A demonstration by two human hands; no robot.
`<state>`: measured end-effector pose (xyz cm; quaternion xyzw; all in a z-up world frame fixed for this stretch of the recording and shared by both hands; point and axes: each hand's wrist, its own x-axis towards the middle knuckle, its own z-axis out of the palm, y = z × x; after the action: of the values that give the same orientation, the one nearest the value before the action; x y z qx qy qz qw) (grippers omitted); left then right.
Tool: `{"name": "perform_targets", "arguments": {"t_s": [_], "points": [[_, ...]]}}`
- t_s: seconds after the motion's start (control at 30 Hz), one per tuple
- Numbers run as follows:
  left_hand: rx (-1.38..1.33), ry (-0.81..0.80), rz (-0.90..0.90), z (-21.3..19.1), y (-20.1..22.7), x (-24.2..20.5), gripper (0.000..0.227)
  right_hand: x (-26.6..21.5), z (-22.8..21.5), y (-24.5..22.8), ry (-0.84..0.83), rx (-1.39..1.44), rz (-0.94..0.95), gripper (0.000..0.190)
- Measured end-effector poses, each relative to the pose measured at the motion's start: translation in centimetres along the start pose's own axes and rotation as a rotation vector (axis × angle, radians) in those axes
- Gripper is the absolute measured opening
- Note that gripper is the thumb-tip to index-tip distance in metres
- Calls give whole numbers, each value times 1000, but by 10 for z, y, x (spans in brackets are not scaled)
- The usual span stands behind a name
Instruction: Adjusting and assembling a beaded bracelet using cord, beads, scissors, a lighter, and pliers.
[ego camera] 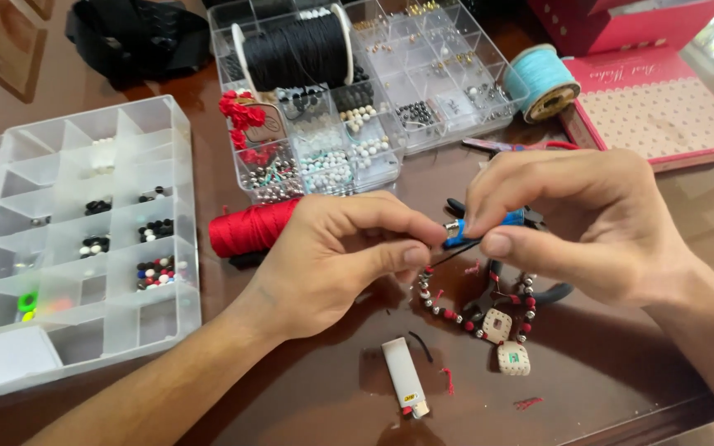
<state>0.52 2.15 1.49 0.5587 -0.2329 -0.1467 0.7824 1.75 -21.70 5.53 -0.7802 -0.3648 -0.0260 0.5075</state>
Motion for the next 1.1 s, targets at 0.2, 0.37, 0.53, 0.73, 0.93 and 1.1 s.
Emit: {"name": "perform_targets", "arguments": {"t_s": [0.2,0.37,0.53,0.73,0.93,1.1], "points": [[58,59,-32,4,5,-4,14,4,6,-11,-27,34,-3,19],[135,83,42,5,4,-5,14,6,10,-13,-46,-170,-108,12],[125,105,34,7,8,-6,17,7,15,-16,-12,-213,-148,9],[91,126,38,10,9,-7,19,5,18,-16,19,-247,-174,7],[101,109,38,9,9,-7,16,4,19,-16,34,-270,-161,7],[131,83,63,8,9,-8,16,3,20,-15,38,-279,-168,8]]}}
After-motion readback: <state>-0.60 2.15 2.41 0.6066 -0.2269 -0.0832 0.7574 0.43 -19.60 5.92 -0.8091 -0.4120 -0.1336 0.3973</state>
